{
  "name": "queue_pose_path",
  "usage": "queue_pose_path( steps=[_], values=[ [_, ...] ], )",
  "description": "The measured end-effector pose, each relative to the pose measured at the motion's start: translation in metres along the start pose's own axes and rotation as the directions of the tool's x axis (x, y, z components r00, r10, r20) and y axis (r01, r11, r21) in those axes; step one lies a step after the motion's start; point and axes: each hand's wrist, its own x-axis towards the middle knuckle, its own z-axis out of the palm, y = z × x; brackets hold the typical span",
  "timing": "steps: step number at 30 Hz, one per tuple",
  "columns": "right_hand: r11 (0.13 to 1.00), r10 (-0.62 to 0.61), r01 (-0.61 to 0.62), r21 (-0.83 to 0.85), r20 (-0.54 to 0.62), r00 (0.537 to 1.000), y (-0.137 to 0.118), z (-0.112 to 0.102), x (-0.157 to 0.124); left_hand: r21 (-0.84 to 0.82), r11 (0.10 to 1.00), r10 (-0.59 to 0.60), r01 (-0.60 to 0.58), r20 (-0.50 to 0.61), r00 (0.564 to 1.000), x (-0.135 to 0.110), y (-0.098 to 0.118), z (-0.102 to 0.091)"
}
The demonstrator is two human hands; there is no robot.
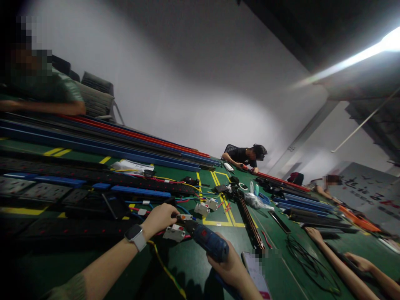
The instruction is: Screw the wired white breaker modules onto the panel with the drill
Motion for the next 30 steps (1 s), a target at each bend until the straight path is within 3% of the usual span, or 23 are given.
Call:
queue_pose_path(
  steps=[15, 26, 30],
  values=[
    [0.994, -0.094, 0.091, -0.057, -0.050, 0.994, 0.016, 0.003, 0.000, 0.006, 1.000, -0.011, 0.011, 0.012, 1.000, 0.001, 0.000, 0.000],
    [0.992, -0.123, 0.123, -0.036, 0.006, 0.992, 0.012, 0.002, 0.000, 0.008, 1.000, 0.008, -0.008, -0.002, 1.000, 0.001, -0.001, 0.002],
    [0.991, -0.127, 0.125, -0.049, -0.034, 0.991, 0.019, 0.003, -0.001, 0.003, 1.000, 0.014, -0.014, -0.005, 1.000, 0.003, -0.003, 0.004]
  ],
)
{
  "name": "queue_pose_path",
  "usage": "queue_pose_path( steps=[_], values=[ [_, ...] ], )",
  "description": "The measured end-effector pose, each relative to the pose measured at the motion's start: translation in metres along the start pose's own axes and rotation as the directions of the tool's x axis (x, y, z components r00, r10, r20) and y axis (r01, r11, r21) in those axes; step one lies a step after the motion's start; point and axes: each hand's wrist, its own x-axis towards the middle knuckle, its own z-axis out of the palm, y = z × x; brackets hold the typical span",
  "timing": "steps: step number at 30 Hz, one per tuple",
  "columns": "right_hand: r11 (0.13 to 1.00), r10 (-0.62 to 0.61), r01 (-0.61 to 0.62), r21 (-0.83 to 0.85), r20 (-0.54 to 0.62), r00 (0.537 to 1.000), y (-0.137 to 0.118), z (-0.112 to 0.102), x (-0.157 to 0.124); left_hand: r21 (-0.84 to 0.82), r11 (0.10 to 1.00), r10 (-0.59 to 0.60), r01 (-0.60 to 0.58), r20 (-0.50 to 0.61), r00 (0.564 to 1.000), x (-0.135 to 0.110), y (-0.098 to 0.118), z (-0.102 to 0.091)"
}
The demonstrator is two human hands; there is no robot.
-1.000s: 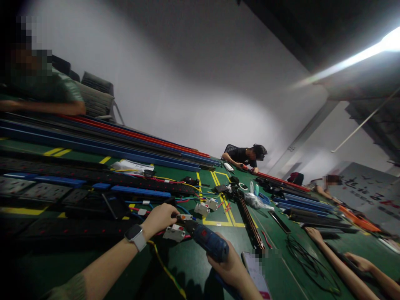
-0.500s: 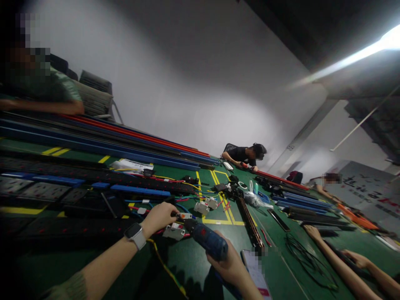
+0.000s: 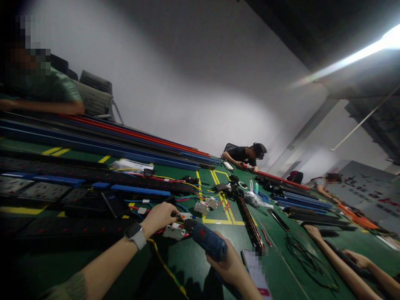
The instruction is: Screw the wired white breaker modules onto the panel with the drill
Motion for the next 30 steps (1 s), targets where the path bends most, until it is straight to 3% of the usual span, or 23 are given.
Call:
queue_pose_path(
  steps=[15, 30],
  values=[
    [0.999, 0.045, -0.045, 0.011, 0.025, 0.999, 0.015, 0.003, -0.005, -0.009, 1.000, 0.003, -0.003, -0.012, 1.000, 0.000, -0.002, 0.003],
    [0.999, -0.028, 0.028, 0.022, -0.029, 0.999, 0.005, 0.001, -0.009, -0.019, 1.000, -0.019, 0.019, -0.001, 1.000, 0.000, 0.001, -0.001]
  ],
)
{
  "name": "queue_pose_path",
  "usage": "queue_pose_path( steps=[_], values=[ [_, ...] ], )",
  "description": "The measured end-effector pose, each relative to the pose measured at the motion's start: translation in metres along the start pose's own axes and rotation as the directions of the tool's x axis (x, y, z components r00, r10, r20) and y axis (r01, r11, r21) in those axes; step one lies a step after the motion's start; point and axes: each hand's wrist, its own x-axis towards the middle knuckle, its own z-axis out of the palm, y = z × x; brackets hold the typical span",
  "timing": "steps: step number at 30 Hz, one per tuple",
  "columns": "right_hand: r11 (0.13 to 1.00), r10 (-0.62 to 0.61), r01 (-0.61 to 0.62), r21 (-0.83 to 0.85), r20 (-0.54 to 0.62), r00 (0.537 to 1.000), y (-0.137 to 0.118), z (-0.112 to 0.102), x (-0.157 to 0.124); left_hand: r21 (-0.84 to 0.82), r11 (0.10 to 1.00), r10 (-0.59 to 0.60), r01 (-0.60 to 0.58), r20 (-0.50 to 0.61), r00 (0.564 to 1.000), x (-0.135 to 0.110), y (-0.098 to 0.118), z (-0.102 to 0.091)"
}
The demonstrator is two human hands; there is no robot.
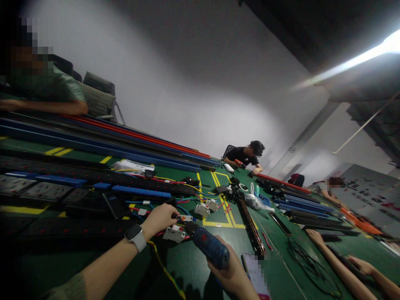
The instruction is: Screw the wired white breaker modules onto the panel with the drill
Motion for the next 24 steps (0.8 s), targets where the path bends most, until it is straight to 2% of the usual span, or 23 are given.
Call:
queue_pose_path(
  steps=[7, 16, 24],
  values=[
    [1.000, 0.026, -0.026, -0.008, 0.008, 1.000, -0.005, -0.001, 0.002, -0.009, 0.999, -0.032, 0.033, 0.023, 0.999, -0.003, 0.005, -0.005],
    [0.998, 0.058, -0.058, -0.018, 0.030, 0.998, 0.009, 0.002, 0.000, -0.009, 1.000, -0.017, 0.017, 0.019, 1.000, -0.002, 0.003, -0.004],
    [0.999, 0.031, -0.031, -0.017, 0.000, 1.000, -0.001, 0.001, 0.004, -0.005, 1.000, -0.002, 0.003, 0.016, 1.000, -0.002, 0.002, -0.003]
  ],
)
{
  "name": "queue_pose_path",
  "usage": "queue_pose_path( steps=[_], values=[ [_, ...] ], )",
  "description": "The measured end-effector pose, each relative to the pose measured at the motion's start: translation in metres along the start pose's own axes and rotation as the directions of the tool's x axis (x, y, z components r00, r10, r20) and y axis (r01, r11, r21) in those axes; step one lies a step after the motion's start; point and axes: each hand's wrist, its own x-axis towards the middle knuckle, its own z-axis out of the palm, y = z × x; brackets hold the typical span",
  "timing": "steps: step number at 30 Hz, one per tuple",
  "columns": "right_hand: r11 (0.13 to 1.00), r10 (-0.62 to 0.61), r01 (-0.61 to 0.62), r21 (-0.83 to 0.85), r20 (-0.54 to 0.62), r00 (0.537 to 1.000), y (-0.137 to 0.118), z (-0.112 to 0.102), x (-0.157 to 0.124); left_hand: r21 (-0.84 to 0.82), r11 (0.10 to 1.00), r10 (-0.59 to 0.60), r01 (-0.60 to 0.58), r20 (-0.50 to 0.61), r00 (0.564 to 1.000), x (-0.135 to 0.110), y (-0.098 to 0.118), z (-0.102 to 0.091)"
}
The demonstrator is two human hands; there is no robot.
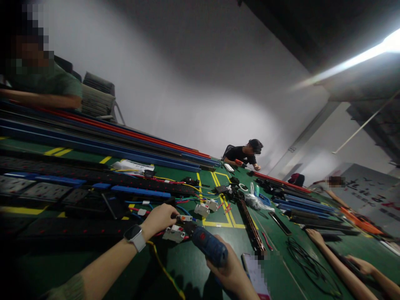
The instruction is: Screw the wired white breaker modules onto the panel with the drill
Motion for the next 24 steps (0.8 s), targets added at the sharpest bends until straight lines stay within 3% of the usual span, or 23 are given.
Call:
queue_pose_path(
  steps=[10, 24],
  values=[
    [0.998, -0.001, 0.000, 0.059, 0.019, 1.000, -0.021, 0.000, 0.006, -0.017, 0.999, -0.034, 0.035, 0.010, 0.999, 0.000, 0.003, -0.003],
    [1.000, 0.003, -0.003, 0.020, 0.018, 1.000, -0.011, -0.002, 0.004, 0.009, 1.000, -0.007, 0.007, -0.010, 1.000, 0.001, -0.001, 0.002]
  ],
)
